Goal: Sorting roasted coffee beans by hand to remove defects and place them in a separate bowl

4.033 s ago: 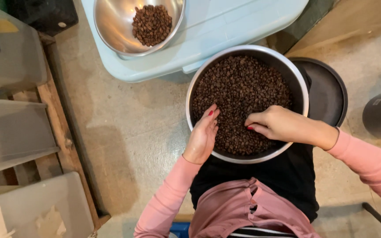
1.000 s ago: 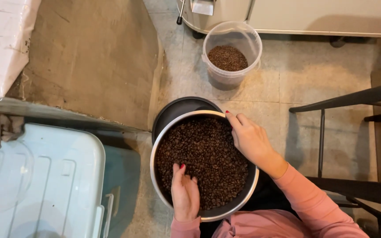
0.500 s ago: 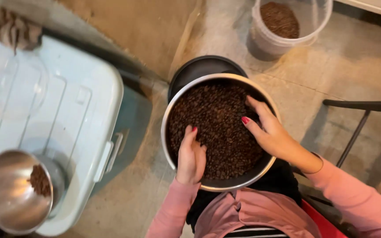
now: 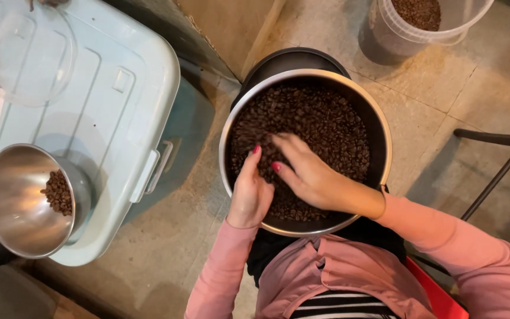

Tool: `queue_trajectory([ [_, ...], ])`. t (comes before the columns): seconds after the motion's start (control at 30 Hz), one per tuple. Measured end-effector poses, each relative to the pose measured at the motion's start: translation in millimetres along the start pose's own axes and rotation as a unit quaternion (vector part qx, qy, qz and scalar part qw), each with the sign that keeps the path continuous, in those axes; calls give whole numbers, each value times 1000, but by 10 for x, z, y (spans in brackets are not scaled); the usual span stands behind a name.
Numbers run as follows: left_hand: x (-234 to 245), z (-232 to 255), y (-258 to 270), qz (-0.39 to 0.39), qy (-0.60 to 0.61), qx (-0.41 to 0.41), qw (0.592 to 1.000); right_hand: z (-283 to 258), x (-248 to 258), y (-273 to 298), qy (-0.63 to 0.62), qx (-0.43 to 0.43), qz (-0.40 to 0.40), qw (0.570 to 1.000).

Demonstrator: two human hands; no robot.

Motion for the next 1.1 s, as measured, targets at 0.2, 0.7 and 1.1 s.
queue_trajectory([
  [0.2, -332, 316, 413, -122, -184, -68, 973, -174, 641, 205, 100, 83, 42, 991],
  [0.7, -301, 79, 199, -30, -171, 41, 984, 578, 646, 156, -351, -309, 161, 869],
  [1.1, -50, -103, -206, -65, 60, 41, 995, 612, 507, 56, -231, -193, 43, 953],
])
Point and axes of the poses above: each hand's wrist, its own y-axis away from the middle knuckle, its own x-axis out of the back of the hand, z = x × y, the point moved 10 cm from there along -y, towards the middle knuckle
